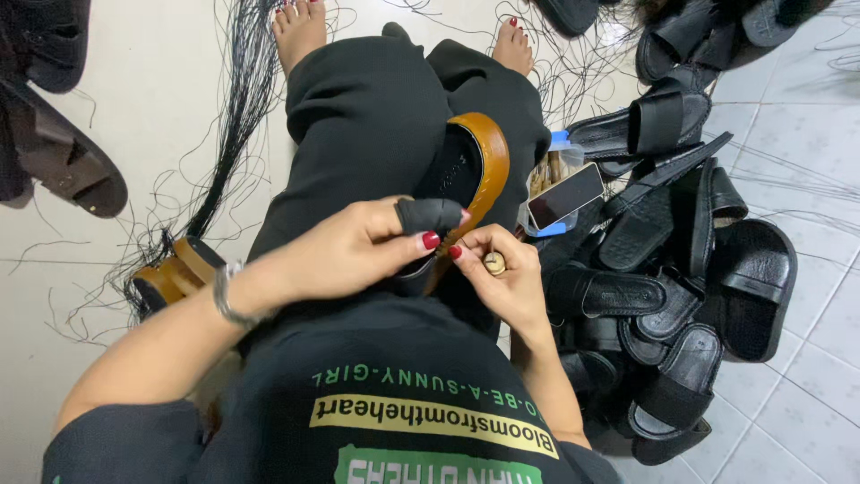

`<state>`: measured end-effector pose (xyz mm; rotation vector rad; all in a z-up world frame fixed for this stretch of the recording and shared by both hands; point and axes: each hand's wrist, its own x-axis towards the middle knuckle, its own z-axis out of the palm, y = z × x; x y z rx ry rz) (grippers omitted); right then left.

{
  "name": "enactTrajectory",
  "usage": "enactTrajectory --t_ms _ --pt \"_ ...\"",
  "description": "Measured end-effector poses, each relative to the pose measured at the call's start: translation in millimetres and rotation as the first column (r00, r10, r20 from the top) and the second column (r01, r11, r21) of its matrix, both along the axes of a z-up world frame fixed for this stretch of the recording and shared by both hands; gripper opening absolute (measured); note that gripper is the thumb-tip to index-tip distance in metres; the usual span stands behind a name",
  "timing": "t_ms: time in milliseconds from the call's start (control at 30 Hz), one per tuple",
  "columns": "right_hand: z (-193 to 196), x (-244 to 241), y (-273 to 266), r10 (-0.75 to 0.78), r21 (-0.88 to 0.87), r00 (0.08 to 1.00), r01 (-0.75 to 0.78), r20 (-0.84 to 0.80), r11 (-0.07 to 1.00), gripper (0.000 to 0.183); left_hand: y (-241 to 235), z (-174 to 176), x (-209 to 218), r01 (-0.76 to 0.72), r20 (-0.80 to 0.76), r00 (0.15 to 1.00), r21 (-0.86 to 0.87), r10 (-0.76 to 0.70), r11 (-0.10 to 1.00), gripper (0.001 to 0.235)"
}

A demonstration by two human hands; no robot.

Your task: The person sits on the floor and sews a brown leather shoe using a needle and black thread. They repeatedly push the needle through the shoe's sole and pull the thread tight to secure the stitching.

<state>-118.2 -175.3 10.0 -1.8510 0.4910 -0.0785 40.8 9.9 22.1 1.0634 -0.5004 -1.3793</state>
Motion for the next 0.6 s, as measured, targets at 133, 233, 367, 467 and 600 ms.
enactTrajectory --t_ms 133,233,367,467,600 --pt "-7.8 -6.1 -2.5 -0.020 0.000 1.000 0.020 0.016 1.000 0.006 -1.6 -26.0 -14.4 -0.140 0.992 0.079 -0.089 0.101 0.986 0.025" --pt "-8.3 -3.5 0.3 -0.051 0.001 0.998 0.051 0.038 0.999 0.007 -9.9 -34.8 -12.6 -0.156 0.972 -0.073 -0.232 0.223 0.960 0.040" --pt "-6.9 -5.6 5.9 -0.156 0.052 0.987 0.154 0.039 0.987 0.012 -19.0 -36.1 -16.5 -0.229 0.965 -0.071 -0.261 0.252 0.938 0.039" --pt "-8.8 0.0 8.4 -0.176 0.053 0.982 0.172 0.074 0.984 0.012 -27.3 -27.8 -17.5 -0.302 0.954 -0.069 -0.298 0.291 0.906 0.038" --pt "-30.3 -2.3 7.3 -0.231 0.083 0.967 0.222 0.112 0.971 0.013 -31.2 -29.5 -16.4 -0.326 0.941 -0.126 -0.339 0.314 0.883 0.036"
